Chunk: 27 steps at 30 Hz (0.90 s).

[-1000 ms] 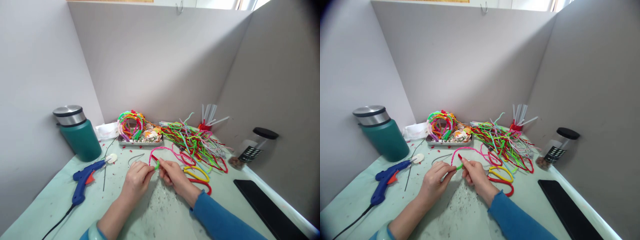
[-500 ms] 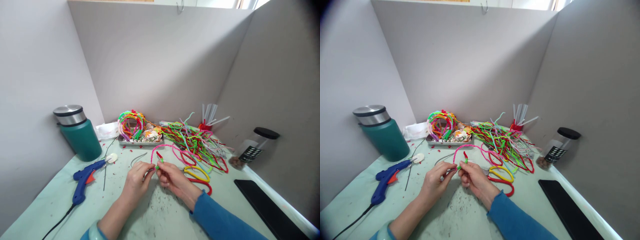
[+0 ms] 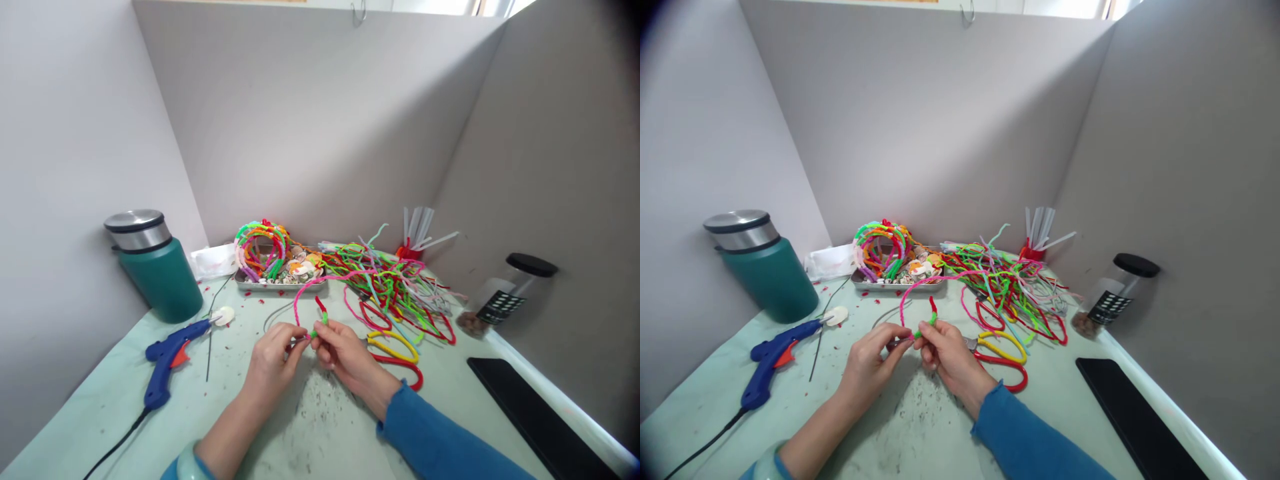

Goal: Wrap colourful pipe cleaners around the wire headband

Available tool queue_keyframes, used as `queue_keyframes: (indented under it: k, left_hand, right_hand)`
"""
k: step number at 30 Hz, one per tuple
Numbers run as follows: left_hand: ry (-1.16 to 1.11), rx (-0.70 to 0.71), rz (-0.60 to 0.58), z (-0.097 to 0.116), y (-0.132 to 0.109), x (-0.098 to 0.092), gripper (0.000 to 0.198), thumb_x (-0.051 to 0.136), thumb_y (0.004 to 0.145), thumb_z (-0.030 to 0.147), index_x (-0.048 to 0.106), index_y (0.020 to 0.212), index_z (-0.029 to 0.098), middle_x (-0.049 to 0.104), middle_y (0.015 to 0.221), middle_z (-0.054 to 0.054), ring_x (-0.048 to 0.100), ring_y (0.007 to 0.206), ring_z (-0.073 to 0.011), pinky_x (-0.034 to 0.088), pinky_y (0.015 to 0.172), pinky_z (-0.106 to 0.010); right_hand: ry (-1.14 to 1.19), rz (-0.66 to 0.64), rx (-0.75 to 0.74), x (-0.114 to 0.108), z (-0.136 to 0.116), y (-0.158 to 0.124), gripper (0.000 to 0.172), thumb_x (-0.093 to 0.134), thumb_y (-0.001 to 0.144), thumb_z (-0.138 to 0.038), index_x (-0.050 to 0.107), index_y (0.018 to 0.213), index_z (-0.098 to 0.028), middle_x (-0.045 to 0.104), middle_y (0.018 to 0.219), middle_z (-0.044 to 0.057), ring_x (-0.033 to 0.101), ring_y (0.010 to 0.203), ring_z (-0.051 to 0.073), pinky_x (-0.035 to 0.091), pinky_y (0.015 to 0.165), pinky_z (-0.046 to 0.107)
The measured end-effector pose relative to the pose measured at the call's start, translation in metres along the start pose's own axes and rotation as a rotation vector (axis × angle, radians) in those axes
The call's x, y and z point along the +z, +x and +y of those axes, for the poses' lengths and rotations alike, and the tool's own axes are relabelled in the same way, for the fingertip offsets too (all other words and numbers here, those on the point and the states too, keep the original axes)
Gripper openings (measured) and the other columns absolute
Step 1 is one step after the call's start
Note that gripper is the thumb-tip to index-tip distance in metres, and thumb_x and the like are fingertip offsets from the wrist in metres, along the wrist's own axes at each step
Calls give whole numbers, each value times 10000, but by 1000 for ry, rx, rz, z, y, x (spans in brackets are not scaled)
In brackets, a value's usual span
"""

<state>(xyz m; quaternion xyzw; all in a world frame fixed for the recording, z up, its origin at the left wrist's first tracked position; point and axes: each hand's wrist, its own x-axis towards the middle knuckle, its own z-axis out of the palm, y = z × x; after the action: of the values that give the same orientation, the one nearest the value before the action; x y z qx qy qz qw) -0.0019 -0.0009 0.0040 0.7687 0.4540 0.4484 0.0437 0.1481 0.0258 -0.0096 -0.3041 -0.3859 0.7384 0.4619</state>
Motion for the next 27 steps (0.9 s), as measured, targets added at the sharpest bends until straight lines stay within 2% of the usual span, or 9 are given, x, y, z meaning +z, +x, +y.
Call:
queue_keyframes:
  k: [6, 13, 16, 19, 22, 24, 27]
  left_hand:
    - [-20, 71, -7, 1, 1, -1, 159, 516, 809, 136, 587, 945, 178, 636, 888, -70, 566, 843, -186, 458, 735, -323]
    - [-33, 115, -8, 0, 3, -2, 163, 522, 802, 116, 607, 916, 195, 650, 882, -61, 560, 839, -193, 440, 748, -355]
    - [-65, 81, 5, 0, 3, -2, 131, 521, 802, 123, 605, 878, 188, 645, 854, -56, 569, 820, -185, 446, 735, -339]
    - [-83, -19, 15, 0, 1, -1, 80, 527, 801, 158, 587, 849, 181, 632, 826, -50, 581, 797, -178, 458, 718, -322]
    - [-77, -131, 38, -1, 0, 1, 151, 555, 784, 195, 549, 933, 170, 628, 818, -44, 592, 770, -171, 469, 711, -317]
    - [-65, -144, 23, -3, 0, 2, 167, 557, 780, 206, 551, 944, 170, 632, 809, -40, 594, 756, -168, 468, 709, -313]
    - [-62, -142, -41, -4, 0, 2, 93, 518, 804, 207, 597, 845, 181, 643, 796, -33, 594, 754, -161, 457, 700, -287]
  right_hand:
    - [-4, 47, -26, -1, 2, 3, 294, 661, 695, -420, 533, 724, -157, 575, 606, -21, 414, 407, 39, 249, 353, 156]
    - [-12, 90, -37, -1, 4, 4, 279, 663, 692, -405, 532, 725, -162, 523, 566, -41, 414, 425, 42, 252, 359, 149]
    - [-30, 88, -45, 0, 3, 3, 286, 654, 694, -419, 513, 712, -172, 493, 514, -55, 405, 412, 49, 254, 363, 155]
    - [-47, 101, -42, 2, 3, 3, 288, 654, 689, -422, 508, 703, -174, 492, 487, -58, 394, 392, 50, 245, 358, 160]
    - [-60, 108, -48, 2, 4, 3, 277, 652, 698, -412, 525, 713, -166, 500, 493, -52, 403, 395, 50, 237, 351, 160]
    - [-40, 117, -61, 0, 6, 4, 269, 658, 700, -402, 536, 737, -165, 499, 515, -52, 428, 418, 52, 247, 353, 154]
    - [0, 119, -70, -1, 9, 5, 265, 667, 698, -396, 543, 752, -169, 497, 535, -54, 448, 441, 52, 262, 357, 146]
